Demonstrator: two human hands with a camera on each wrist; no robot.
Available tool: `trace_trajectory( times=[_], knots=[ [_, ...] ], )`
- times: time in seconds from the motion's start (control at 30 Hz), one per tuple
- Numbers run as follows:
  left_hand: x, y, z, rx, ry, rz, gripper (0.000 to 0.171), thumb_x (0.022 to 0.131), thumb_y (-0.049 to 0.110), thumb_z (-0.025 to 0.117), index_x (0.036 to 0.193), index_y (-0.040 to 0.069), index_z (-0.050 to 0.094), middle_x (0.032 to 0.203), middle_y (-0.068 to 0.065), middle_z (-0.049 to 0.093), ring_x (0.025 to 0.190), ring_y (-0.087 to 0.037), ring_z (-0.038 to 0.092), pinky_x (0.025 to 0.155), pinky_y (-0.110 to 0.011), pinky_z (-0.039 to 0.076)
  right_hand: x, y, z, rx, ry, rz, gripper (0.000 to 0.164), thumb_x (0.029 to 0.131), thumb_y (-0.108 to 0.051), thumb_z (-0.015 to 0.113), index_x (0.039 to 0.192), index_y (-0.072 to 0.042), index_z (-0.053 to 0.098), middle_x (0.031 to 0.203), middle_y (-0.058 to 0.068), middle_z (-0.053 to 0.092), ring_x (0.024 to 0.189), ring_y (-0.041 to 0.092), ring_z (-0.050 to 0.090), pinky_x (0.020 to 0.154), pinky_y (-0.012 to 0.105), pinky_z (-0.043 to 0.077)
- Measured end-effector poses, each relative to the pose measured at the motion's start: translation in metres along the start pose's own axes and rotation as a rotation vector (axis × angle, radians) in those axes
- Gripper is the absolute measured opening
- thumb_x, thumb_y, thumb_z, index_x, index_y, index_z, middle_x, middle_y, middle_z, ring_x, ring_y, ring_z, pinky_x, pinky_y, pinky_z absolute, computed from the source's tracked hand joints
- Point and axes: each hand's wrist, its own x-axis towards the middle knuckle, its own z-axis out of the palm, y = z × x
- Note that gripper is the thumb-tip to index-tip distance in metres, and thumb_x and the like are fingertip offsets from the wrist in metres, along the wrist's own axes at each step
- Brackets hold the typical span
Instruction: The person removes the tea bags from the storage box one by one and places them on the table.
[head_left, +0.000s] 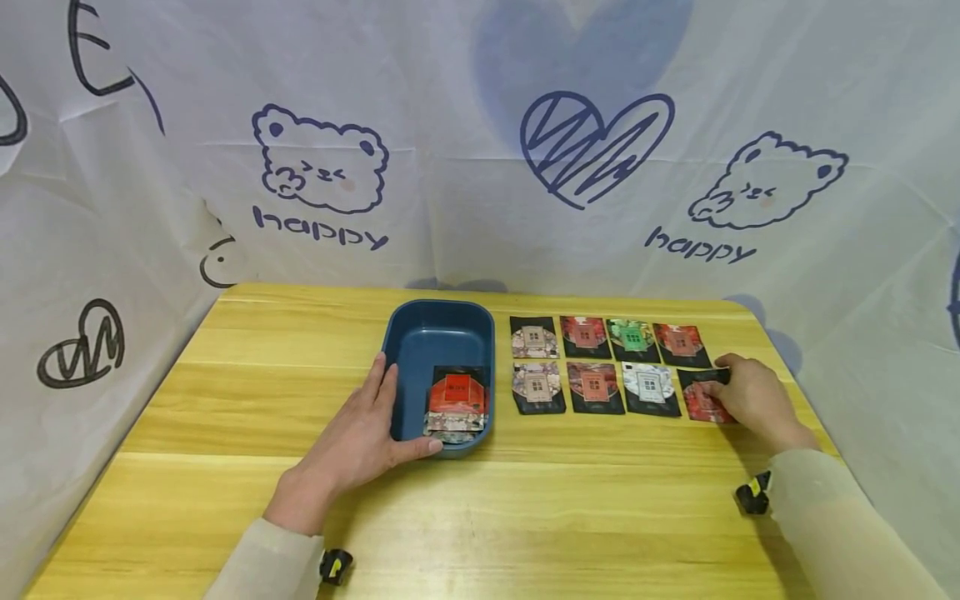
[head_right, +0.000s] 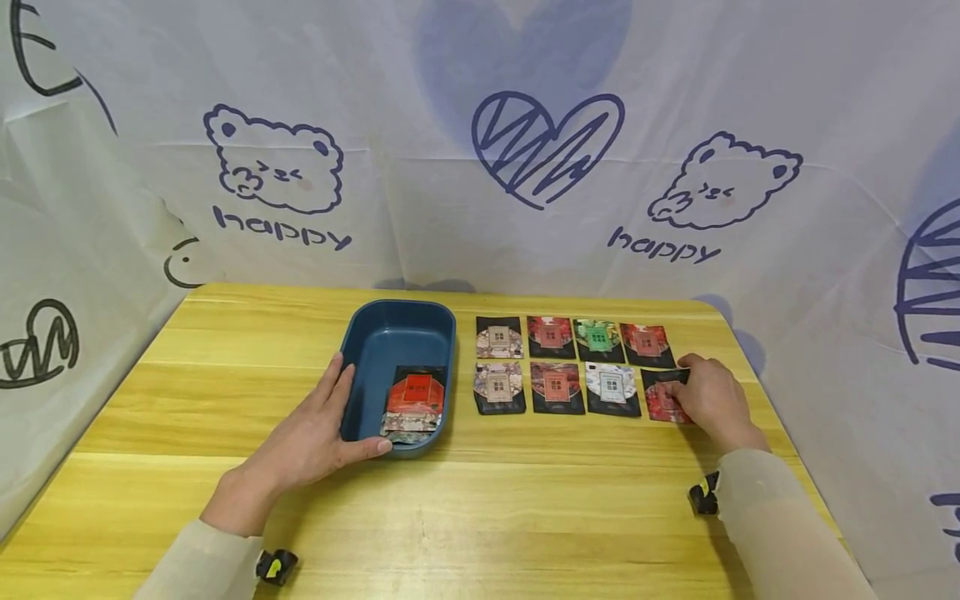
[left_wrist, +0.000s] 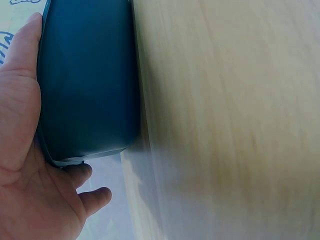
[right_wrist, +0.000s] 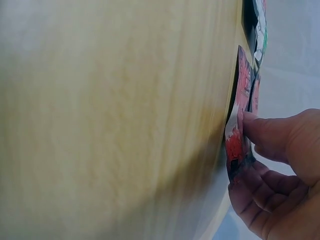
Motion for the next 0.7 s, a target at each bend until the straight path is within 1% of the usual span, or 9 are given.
trace_trajectory(
  times=[0.1, 0.33, 0.5, 0.6, 0.7],
  knots=[
    [0.0, 0.0, 0.0, 0.004, -0.002, 0.001, 0.132, 0.082, 0.08, 0.071, 0.168, -0.003, 0.013, 0.177, -0.019, -0.005, 0.157, -0.05, 0.025, 0.123, -0.063, 0.033, -0.001, -0.001, 0.0, -0.009, 0.008, -0.016, 0.057, 0.1, -0.024, 0.071, 0.137, 0.016, 0.054, 0.125, 0.041, 0.06, 0.115, 0.057, 0.057, 0.1, 0.07, 0.047],
    [0.0, 0.0, 0.0, 0.005, -0.003, -0.004, 0.134, 0.081, 0.083, 0.069, 0.168, -0.002, 0.012, 0.177, -0.019, -0.004, 0.157, -0.05, 0.025, 0.123, -0.063, 0.034, -0.002, -0.001, 0.002, -0.021, 0.026, -0.019, 0.058, 0.1, -0.024, 0.072, 0.138, 0.016, 0.053, 0.129, 0.041, 0.052, 0.115, 0.054, 0.055, 0.099, 0.07, 0.046],
    [0.0, 0.001, 0.0, -0.002, 0.0, -0.007, 0.132, 0.082, 0.079, 0.072, 0.168, -0.003, 0.012, 0.177, -0.019, -0.004, 0.157, -0.05, 0.024, 0.123, -0.063, 0.033, -0.004, -0.003, 0.002, -0.009, 0.05, -0.018, 0.053, 0.102, -0.02, 0.066, 0.139, 0.015, 0.053, 0.131, 0.041, 0.05, 0.116, 0.057, 0.055, 0.097, 0.071, 0.047],
    [0.0, 0.001, 0.001, -0.005, 0.005, -0.006, 0.132, 0.083, 0.077, 0.073, 0.167, -0.003, 0.013, 0.177, -0.02, -0.004, 0.158, -0.05, 0.023, 0.123, -0.063, 0.032, -0.006, -0.011, -0.002, -0.004, 0.075, -0.023, 0.05, 0.104, -0.021, 0.063, 0.139, 0.014, 0.054, 0.131, 0.041, 0.052, 0.116, 0.057, 0.056, 0.096, 0.071, 0.048],
    [0.0, 0.001, 0.0, -0.002, 0.003, -0.009, 0.131, 0.083, 0.077, 0.074, 0.167, -0.003, 0.013, 0.177, -0.02, -0.004, 0.157, -0.05, 0.023, 0.123, -0.063, 0.032, -0.007, -0.028, -0.006, 0.005, 0.107, -0.059, 0.047, 0.105, -0.023, 0.063, 0.136, 0.012, 0.058, 0.127, 0.038, 0.059, 0.112, 0.056, 0.059, 0.094, 0.069, 0.049]
  ],
)
